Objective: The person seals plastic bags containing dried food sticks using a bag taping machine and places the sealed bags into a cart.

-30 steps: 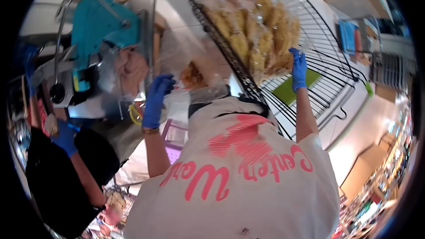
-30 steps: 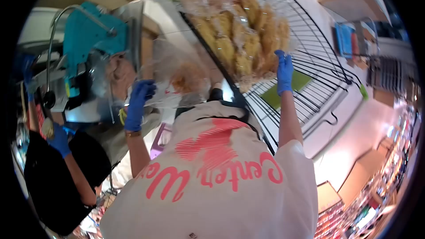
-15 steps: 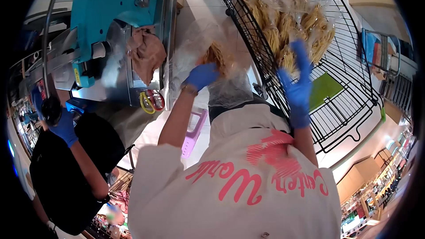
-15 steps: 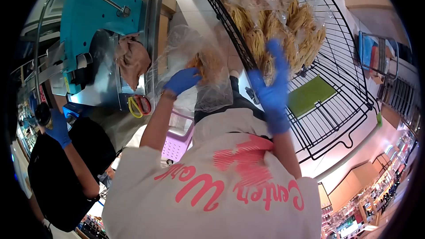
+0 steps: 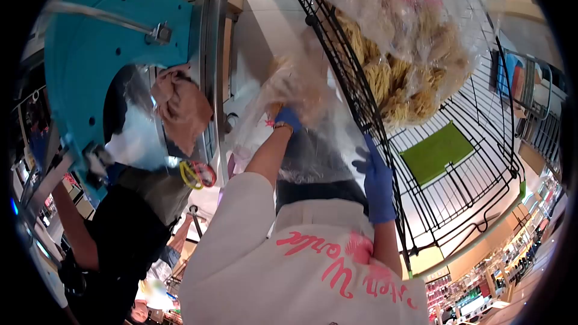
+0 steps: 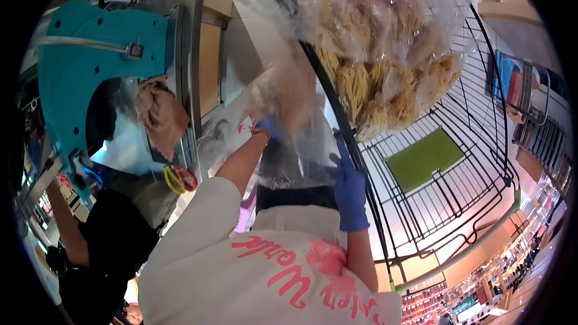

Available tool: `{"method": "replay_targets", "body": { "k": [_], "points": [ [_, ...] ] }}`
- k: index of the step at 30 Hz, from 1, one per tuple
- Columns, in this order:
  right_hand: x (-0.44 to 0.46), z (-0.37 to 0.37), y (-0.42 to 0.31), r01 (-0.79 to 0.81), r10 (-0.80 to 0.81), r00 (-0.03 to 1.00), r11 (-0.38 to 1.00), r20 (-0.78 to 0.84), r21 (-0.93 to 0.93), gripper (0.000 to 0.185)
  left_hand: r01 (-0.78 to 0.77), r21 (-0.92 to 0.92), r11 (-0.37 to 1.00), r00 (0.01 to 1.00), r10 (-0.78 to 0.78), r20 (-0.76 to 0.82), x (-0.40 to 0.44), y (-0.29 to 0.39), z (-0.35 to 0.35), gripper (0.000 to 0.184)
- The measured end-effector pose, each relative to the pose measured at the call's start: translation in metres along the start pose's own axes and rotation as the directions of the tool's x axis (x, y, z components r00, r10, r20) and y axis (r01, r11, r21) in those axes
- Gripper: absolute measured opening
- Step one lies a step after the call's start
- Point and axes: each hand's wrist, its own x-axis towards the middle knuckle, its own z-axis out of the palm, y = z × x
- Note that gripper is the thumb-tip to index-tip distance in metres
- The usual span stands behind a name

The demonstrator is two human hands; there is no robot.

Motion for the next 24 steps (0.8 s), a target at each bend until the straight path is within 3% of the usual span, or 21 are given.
{"method": "replay_targets", "body": {
  "k": [5, 10, 11, 16, 21, 24],
  "points": [
    [0.002, 0.002, -0.008, -0.043, 0.043, 0.999, 0.999, -0.02, -0.016, 0.053, 0.073, 0.113, 0.991, 0.991, -0.085, 0.102, 0.034, -0.015, 0.07, 0.029],
    [0.003, 0.004, -0.006, 0.042, -0.043, 0.998, 0.999, -0.049, -0.027, 0.051, 0.043, 0.12, 0.992, 0.992, -0.056, 0.114, 0.036, -0.015, 0.083, 0.028],
    [0.003, 0.004, -0.013, -0.039, 0.041, 0.998, 0.998, -0.039, 0.054, 0.069, 0.022, 0.11, 0.994, 0.993, -0.034, 0.111, 0.029, -0.012, 0.078, 0.027],
    [0.002, 0.0, -0.012, 0.078, -0.074, 0.996, 0.995, -0.054, 0.068, 0.058, -0.069, 0.024, 0.997, 0.997, 0.068, 0.031, -0.021, 0.007, 0.031, 0.026],
    [0.001, 0.001, -0.022, 0.162, -0.16, 0.986, 0.986, -0.05, 0.034, 0.048, 0.024, -0.17, 0.985, 0.998, -0.012, 0.069, -0.083, 0.037, -0.077, 0.026],
    [0.007, -0.004, -0.016, 0.157, -0.158, 0.986, 0.987, -0.05, -0.022, 0.05, -0.117, -0.164, 0.98, 0.991, 0.126, 0.043, -0.109, 0.056, -0.129, 0.028]
  ]
}}
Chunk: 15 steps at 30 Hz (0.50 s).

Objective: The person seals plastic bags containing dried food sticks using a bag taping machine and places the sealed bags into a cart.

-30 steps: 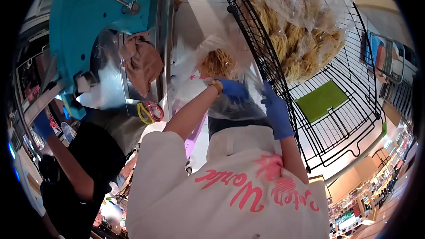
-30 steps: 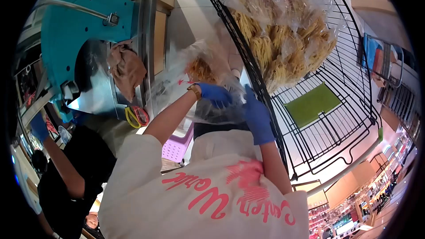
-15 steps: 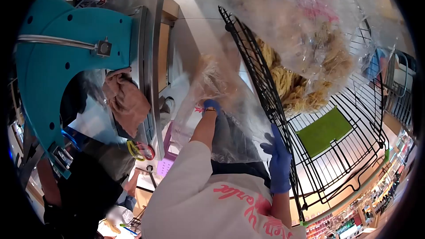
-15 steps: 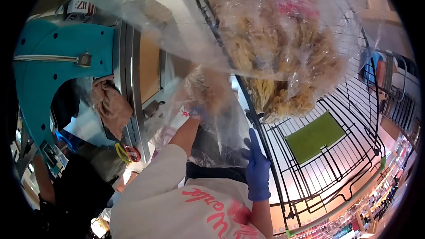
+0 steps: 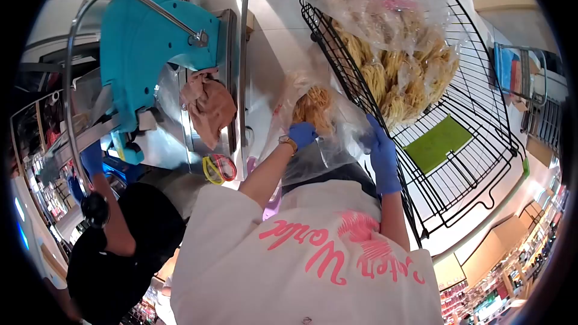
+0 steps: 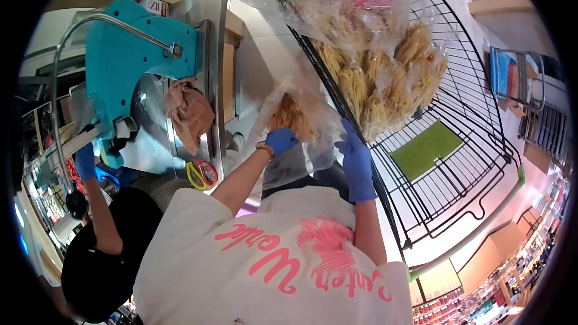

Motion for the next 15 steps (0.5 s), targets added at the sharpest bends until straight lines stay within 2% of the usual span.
{"method": "replay_targets", "body": {
  "k": [1, 2, 3, 5, 6, 7, 8, 9, 10, 11, 13, 14, 15],
  "points": [
    [0.002, 0.0, 0.007, 0.015, -0.015, 1.0, 0.998, 0.008, -0.06, 0.052, -0.052, -0.012, 0.999, 0.999, 0.052, -0.004, -0.008, 0.006, -0.009, 0.03],
    [0.003, 0.0, 0.017, 0.112, -0.112, 0.994, 0.985, 0.01, -0.135, 0.048, -0.058, -0.004, 0.998, 0.998, 0.058, -0.008, -0.018, 0.014, -0.016, 0.03],
    [0.003, 0.0, 0.02, 0.114, -0.115, 0.993, 0.985, 0.003, -0.131, 0.048, -0.121, -0.027, 0.992, 0.992, 0.12, -0.05, -0.03, 0.021, -0.023, 0.03],
    [0.006, -0.006, 0.018, 0.218, -0.202, 0.976, 0.903, 0.084, -0.369, 0.046, -0.197, -0.036, 0.98, 0.977, 0.193, -0.096, -0.053, 0.037, -0.037, 0.031],
    [0.001, -0.013, -0.012, -0.004, 0.073, 0.984, 0.92, 0.161, -0.391, 0.057, -0.237, -0.152, 0.959, 0.961, 0.209, -0.184, -0.066, 0.047, -0.045, 0.03],
    [-0.005, -0.015, -0.017, 0.0, 0.063, 0.987, 0.92, 0.149, -0.393, 0.057, -0.288, -0.262, 0.921, 0.937, 0.215, -0.274, -0.077, 0.057, -0.056, 0.031],
    [-0.011, -0.017, -0.02, 0.29, -0.231, 0.955, 0.858, 0.185, -0.423, 0.067, -0.3, -0.258, 0.918, 0.932, 0.225, -0.284, -0.088, 0.065, -0.069, 0.031],
    [-0.015, -0.021, -0.03, 0.354, -0.241, 0.926, 0.823, 0.292, -0.443, 0.083, -0.261, -0.506, 0.822, 0.958, 0.153, -0.244, -0.103, 0.075, -0.087, 0.03],
    [-0.02, -0.025, -0.04, 0.421, -0.248, 0.884, 0.788, 0.396, -0.449, 0.101, -0.199, -0.72, 0.665, 0.978, 0.093, -0.185, -0.119, 0.085, -0.103, 0.031],
    [-0.027, -0.027, -0.053, 0.436, -0.257, 0.878, 0.776, 0.404, -0.455, 0.101, -0.212, -0.721, 0.659, 0.975, 0.09, -0.204, -0.135, 0.096, -0.117, 0.031],
    [-0.037, -0.025, -0.076, 0.622, -0.473, 0.773, 0.7, 0.423, -0.352, 0.102, -0.273, -0.875, 0.399, 0.961, 0.141, -0.236, -0.169, 0.12, -0.149, 0.031],
    [-0.039, -0.022, -0.088, 0.625, -0.528, 0.765, 0.748, 0.368, -0.225, 0.097, -0.244, -0.879, 0.41, 0.969, 0.141, -0.203, -0.191, 0.142, -0.172, 0.024],
    [-0.038, -0.017, -0.097, 0.643, -0.544, 0.75, 0.733, 0.376, -0.223, 0.097, -0.262, -0.872, 0.413, 0.965, 0.136, -0.225, -0.196, 0.149, -0.185, 0.024]
  ]
}}
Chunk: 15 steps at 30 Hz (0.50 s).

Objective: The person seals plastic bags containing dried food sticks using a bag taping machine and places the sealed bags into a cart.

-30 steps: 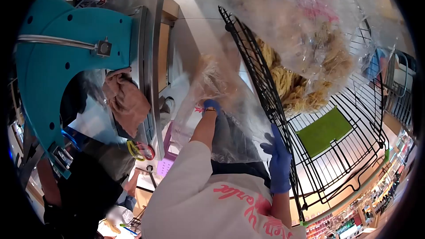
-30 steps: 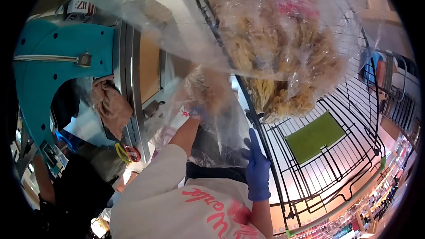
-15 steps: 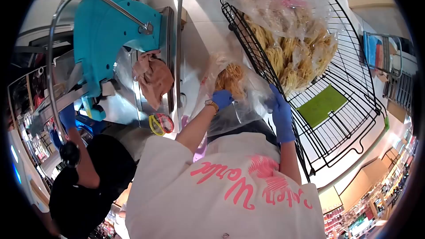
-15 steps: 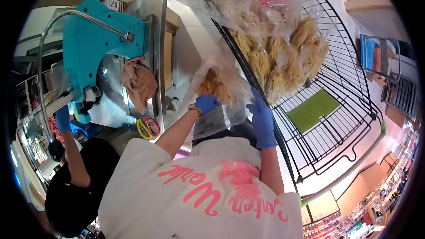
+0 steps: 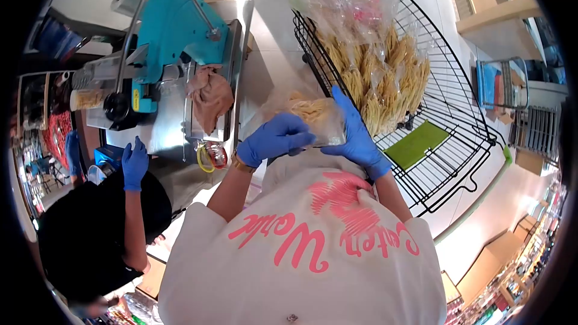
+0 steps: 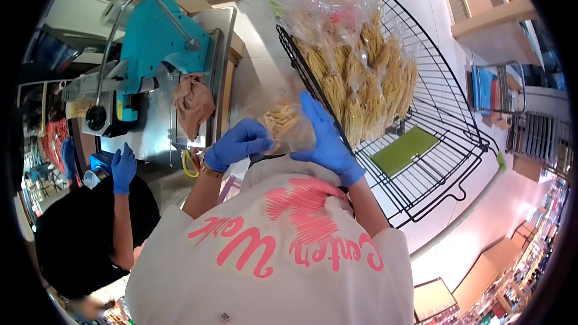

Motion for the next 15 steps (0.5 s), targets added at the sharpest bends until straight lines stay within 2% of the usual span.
{"method": "replay_targets", "body": {
  "k": [1, 2, 3, 4, 5, 6, 7, 8, 9, 10, 11, 12, 13, 15],
  "points": [
    [0.008, 0.001, -0.006, 0.057, -0.051, 0.998, 0.966, -0.032, 0.252, 0.091, -0.21, 0.171, 0.963, 0.97, 0.182, 0.163, 0.004, 0.012, -0.002, 0.021],
    [0.016, 0.0, -0.008, 0.112, -0.089, 0.994, 0.867, -0.071, 0.485, 0.085, -0.423, 0.301, 0.855, 0.883, 0.314, 0.35, 0.004, 0.025, 0.0, 0.018],
    [0.024, -0.005, -0.006, 0.27, -0.241, 0.962, 0.9, -0.125, 0.342, 0.05, -0.518, 0.482, 0.707, 0.853, 0.473, 0.221, -0.001, 0.042, 0.009, 0.015],
    [0.024, -0.007, -0.013, 0.279, -0.253, 0.96, 0.899, -0.119, 0.337, 0.05, -0.51, 0.253, 0.822, 0.859, 0.505, 0.09, -0.001, 0.045, 0.013, 0.017],
    [0.026, -0.01, -0.024, 0.19, -0.075, 0.964, 0.864, -0.253, 0.467, 0.035, -0.502, 0.0, 0.865, 0.864, 0.502, -0.04, 0.001, 0.048, 0.015, 0.03],
    [0.031, -0.014, -0.037, 0.124, 0.118, 0.928, 0.794, -0.352, 0.595, 0.023, -0.518, 0.003, 0.856, 0.855, 0.517, -0.046, 0.003, 0.059, 0.019, 0.03],
    [0.04, -0.018, -0.05, 0.243, 0.111, 0.874, 0.745, -0.474, 0.622, 0.017, -0.716, 0.17, 0.677, 0.661, 0.736, -0.147, 0.003, 0.073, 0.023, 0.051],
    [0.04, -0.022, -0.057, 0.25, 0.096, 0.875, 0.75, -0.475, 0.612, 0.017, -0.824, 0.351, 0.444, 0.401, 0.896, -0.192, 0.004, 0.082, 0.027, 0.073],
    [0.039, -0.027, -0.063, 0.265, 0.06, 0.874, 0.772, -0.482, 0.578, 0.016, -0.831, 0.352, 0.43, 0.384, 0.902, -0.195, 0.008, 0.079, 0.031, 0.073],
    [0.037, -0.03, -0.072, 0.277, 0.027, 0.875, 0.791, -0.484, 0.545, 0.016, -0.8, 0.371, 0.471, 0.465, 0.878, -0.113, 0.013, 0.071, 0.034, 0.091],
    [0.034, -0.033, -0.086, 0.225, -0.036, 0.892, 0.899, -0.451, 0.374, 0.013, -0.763, 0.394, 0.512, 0.545, 0.838, -0.035, 0.017, 0.062, 0.037, 0.109],
    [0.036, -0.033, -0.092, 0.228, -0.045, 0.896, 0.9, -0.441, 0.371, 0.013, -0.763, 0.397, 0.509, 0.538, 0.842, -0.046, 0.023, 0.056, 0.039, 0.109],
    [0.04, -0.034, -0.096, 0.367, -0.299, 0.79, 0.93, -0.536, 0.023, 0.012, -0.708, 0.358, 0.609, 0.615, 0.781, -0.114, 0.029, 0.054, 0.04, 0.098],
    [0.04, -0.037, -0.097, 0.447, -0.557, 0.642, 0.831, -0.528, -0.333, 0.013, -0.645, 0.313, 0.697, 0.681, 0.71, -0.178, 0.03, 0.053, 0.041, 0.088]
  ]
}}
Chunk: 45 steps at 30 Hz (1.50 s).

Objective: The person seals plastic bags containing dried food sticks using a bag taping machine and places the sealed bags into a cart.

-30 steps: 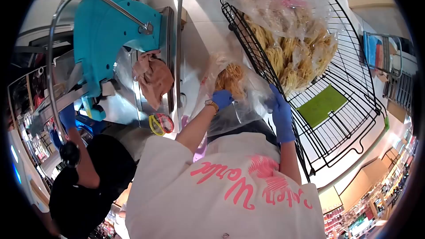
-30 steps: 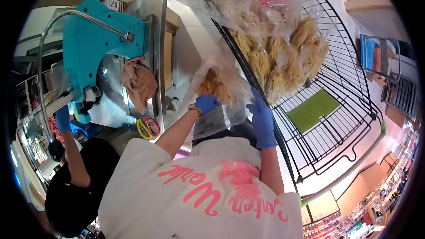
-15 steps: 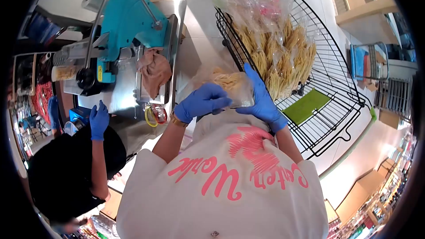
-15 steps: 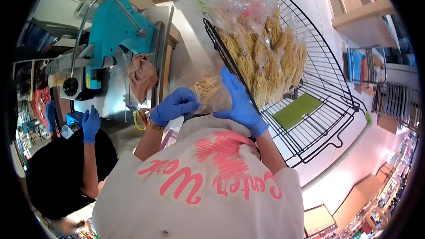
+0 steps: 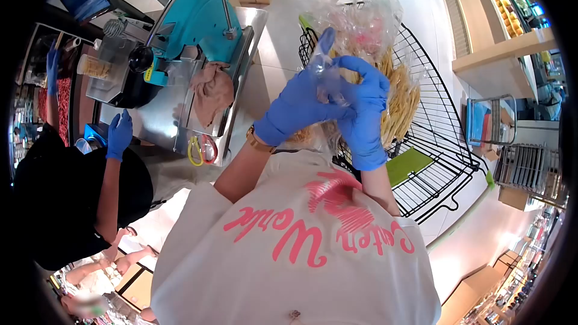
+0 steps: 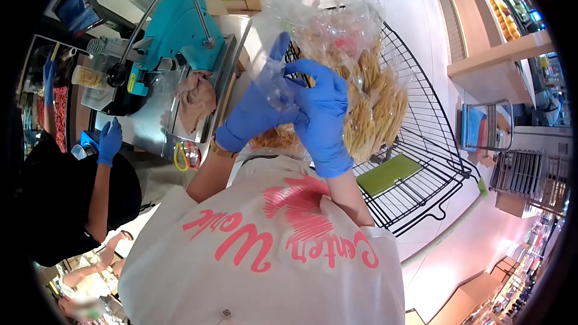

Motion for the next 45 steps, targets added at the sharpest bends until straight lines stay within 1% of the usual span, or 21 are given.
{"method": "replay_targets", "body": {
  "k": [3, 6, 8, 9, 11, 13, 15, 19, 21, 22, 25, 27, 29, 31, 32, 34, 35, 37, 38, 43, 45],
  "points": [
    [-0.007, -0.017, 0.012, -0.008, 0.022, 0.993, 0.992, 0.114, -0.123, 0.027, 0.092, 0.089, 0.992, 0.981, -0.105, 0.161, 0.003, 0.001, 0.002, 0.069],
    [-0.035, -0.023, 0.027, -0.249, 0.238, 0.966, 0.962, 0.103, 0.112, 0.046, -0.173, 0.022, 0.985, 0.98, 0.17, 0.099, 0.011, -0.022, 0.015, 0.038],
    [-0.056, -0.028, 0.048, -0.221, 0.393, 0.919, 0.577, -0.03, 0.786, 0.068, -0.173, -0.18, 0.968, 0.981, 0.186, 0.054, 0.017, -0.015, 0.029, 0.031],
    [-0.057, -0.035, 0.058, -0.218, 0.39, 0.92, 0.58, -0.033, 0.785, 0.068, -0.178, -0.181, 0.967, 0.98, 0.191, 0.055, 0.021, -0.006, 0.027, 0.031],
    [-0.054, -0.047, 0.074, -0.266, 0.395, 0.917, 0.5, 0.056, 0.824, 0.089, 0.123, -0.613, 0.781, 0.987, -0.035, 0.154, 0.032, 0.025, 0.011, 0.016],
    [-0.041, -0.049, 0.066, -0.367, 0.333, 0.919, 0.522, 0.212, 0.77, 0.101, 0.046, -0.453, 0.89, 0.982, 0.044, 0.184, 0.043, 0.058, 0.003, 0.022],
    [-0.015, -0.048, 0.036, -0.565, 0.19, 0.764, 0.659, 0.617, 0.497, 0.111, 0.075, -0.323, 0.944, 0.961, 0.018, 0.277, 0.049, 0.088, 0.0, 0.023],
    [0.0, -0.021, 0.003, -0.657, 0.266, 0.685, 0.629, 0.678, 0.417, 0.115, 0.037, -0.589, 0.807, 0.848, 0.286, 0.445, 0.075, 0.091, -0.023, 0.021],
    [-0.002, -0.014, -0.023, -0.26, 0.238, 0.955, 0.959, 0.174, 0.111, 0.103, -0.2, -0.111, 0.973, 0.98, 0.199, -0.017, 0.073, 0.105, -0.027, 0.013],
    [-0.006, -0.018, -0.032, -0.264, 0.257, 0.945, 0.965, 0.202, 0.004, 0.1, -0.206, -0.105, 0.973, 0.979, 0.204, -0.023, 0.071, 0.106, -0.029, 0.013],
    [-0.019, -0.023, -0.015, -0.038, 0.01, 0.965, 0.994, 0.26, 0.104, 0.1, 0.159, -0.419, 0.894, 0.986, -0.167, 0.018, 0.064, 0.104, -0.04, 0.024],
    [-0.016, -0.012, 0.008, 0.187, -0.237, 0.957, 0.946, 0.168, 0.265, 0.094, 0.197, -0.505, 0.84, 0.98, -0.179, 0.084, 0.062, 0.1, -0.041, 0.023],
    [0.018, -0.013, -0.005, -0.256, 0.262, 0.96, 0.68, 0.097, 0.687, 0.075, 0.336, -0.551, 0.763, 0.939, -0.227, 0.258, 0.059, 0.104, -0.037, 0.027],
    [0.038, -0.009, -0.014, -0.332, 0.288, 0.937, 0.56, 0.198, 0.759, 0.064, 0.364, -0.482, 0.797, 0.917, -0.217, 0.334, 0.058, 0.1, -0.038, 0.03],
    [0.038, -0.007, -0.005, -0.526, 0.246, 0.841, 0.577, 0.481, 0.624, 0.066, 0.337, -0.479, 0.81, 0.924, -0.187, 0.334, 0.058, 0.1, -0.037, 0.031],
    [0.038, 0.008, -0.001, -0.704, 0.222, 0.653, 0.532, 0.725, 0.471, 0.07, 0.244, -0.335, 0.91, 0.949, -0.153, 0.277, 0.06, 0.1, -0.046, 0.033],
    [0.036, 0.018, -0.006, -0.702, 0.209, 0.648, 0.536, 0.732, 0.469, 0.07, 0.235, -0.337, 0.912, 0.953, -0.15, 0.262, 0.062, 0.096, -0.052, 0.033],
    [0.024, 0.034, -0.029, -0.315, 0.23, 0.935, 0.888, 0.27, 0.334, 0.073, 0.039, -0.077, 0.996, 0.998, -0.042, -0.045, 0.056, 0.079, -0.061, 0.034],
    [0.016, 0.035, -0.038, -0.297, 0.268, 0.907, 0.954, 0.324, 0.044, 0.078, 0.042, -0.077, 0.996, 0.997, -0.047, -0.061, 0.051, 0.071, -0.065, 0.034],
    [-0.011, 0.037, -0.023, -0.221, 0.114, 0.918, 0.943, 0.38, 0.25, 0.066, 0.27, -0.208, 0.94, 0.944, -0.301, -0.137, 0.032, 0.06, -0.073, 0.025],
    [-0.01, 0.047, 0.004, -0.297, 0.082, 0.871, 0.873, 0.484, 0.387, 0.074, 0.29, -0.521, 0.803, 0.947, -0.32, 0.035, 0.023, 0.058, -0.077, 0.035]
  ]
}}
